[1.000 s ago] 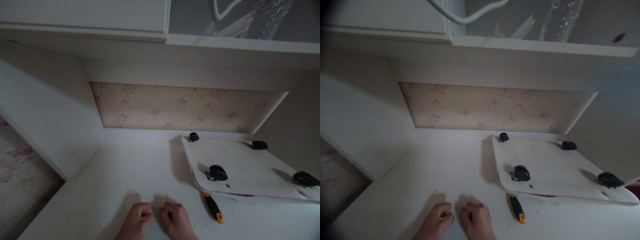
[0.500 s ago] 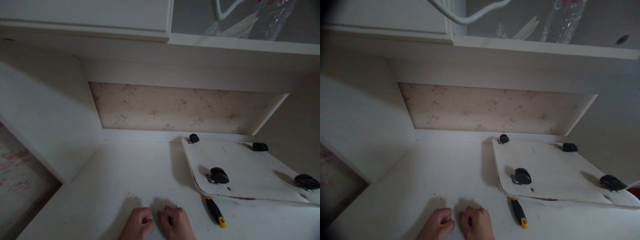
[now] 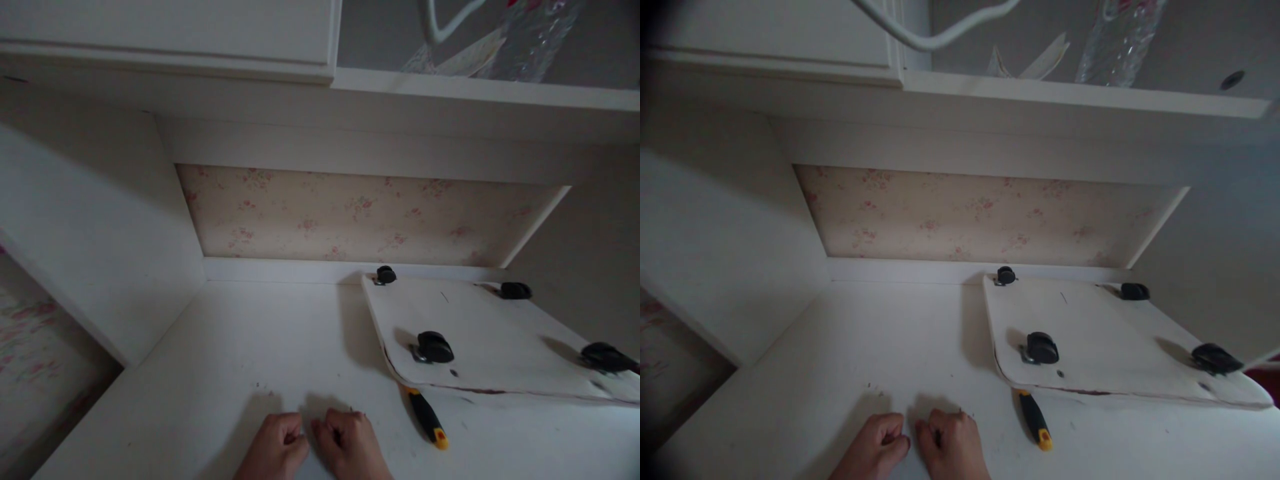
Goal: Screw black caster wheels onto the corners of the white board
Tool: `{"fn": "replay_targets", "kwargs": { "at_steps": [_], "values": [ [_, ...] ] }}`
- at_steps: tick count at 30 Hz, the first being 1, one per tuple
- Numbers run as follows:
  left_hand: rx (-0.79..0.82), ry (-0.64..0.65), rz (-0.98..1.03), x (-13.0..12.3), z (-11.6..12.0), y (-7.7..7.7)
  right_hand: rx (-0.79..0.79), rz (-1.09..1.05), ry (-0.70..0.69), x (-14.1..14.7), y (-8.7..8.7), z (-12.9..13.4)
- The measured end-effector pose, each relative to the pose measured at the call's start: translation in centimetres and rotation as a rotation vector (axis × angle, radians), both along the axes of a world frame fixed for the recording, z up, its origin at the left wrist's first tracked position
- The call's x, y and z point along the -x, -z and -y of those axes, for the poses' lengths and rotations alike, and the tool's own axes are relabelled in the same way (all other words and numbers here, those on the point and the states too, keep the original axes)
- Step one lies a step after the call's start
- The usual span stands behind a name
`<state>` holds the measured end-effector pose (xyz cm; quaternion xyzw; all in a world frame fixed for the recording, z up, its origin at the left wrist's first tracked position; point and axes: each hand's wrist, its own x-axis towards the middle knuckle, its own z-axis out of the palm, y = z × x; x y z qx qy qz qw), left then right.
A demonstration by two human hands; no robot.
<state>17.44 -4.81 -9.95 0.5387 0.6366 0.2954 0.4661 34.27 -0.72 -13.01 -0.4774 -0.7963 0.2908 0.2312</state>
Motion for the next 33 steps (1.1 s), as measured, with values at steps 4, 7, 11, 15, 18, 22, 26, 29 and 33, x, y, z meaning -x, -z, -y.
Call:
{"fn": "replay_targets", "kwargs": {
  "at_steps": [4,7,11,15,18,22,26,29,33],
  "values": [
    [-0.007,0.002,-0.004,-0.05,0.05,-0.07,0.000,0.004,0.002,0.03,-0.15,0.02],
    [-0.003,0.002,0.004,-0.05,0.09,-0.14,-0.004,0.010,-0.002,0.07,-0.23,0.01],
    [-0.009,0.001,0.014,-0.05,0.11,-0.26,-0.009,0.018,-0.008,0.07,-0.19,0.02],
    [0.007,0.009,-0.009,-0.14,0.17,-0.40,-0.014,0.020,-0.023,-0.04,-0.15,0.03],
    [0.025,0.014,-0.018,-0.17,0.21,-0.50,-0.023,0.021,-0.031,-0.09,-0.13,-0.02],
    [0.026,0.010,-0.026,-0.07,0.19,-0.49,-0.034,0.031,-0.038,-0.04,-0.01,-0.09],
    [0.014,0.019,-0.025,-0.01,0.17,-0.36,-0.045,0.041,-0.036,-0.03,-0.01,-0.06],
    [0.025,0.008,-0.011,-0.04,0.19,-0.22,-0.050,0.041,-0.043,-0.12,-0.11,-0.01],
    [0.015,0.019,0.003,0.00,0.15,0.01,-0.065,0.036,-0.048,-0.21,0.00,-0.03]
  ]
}}
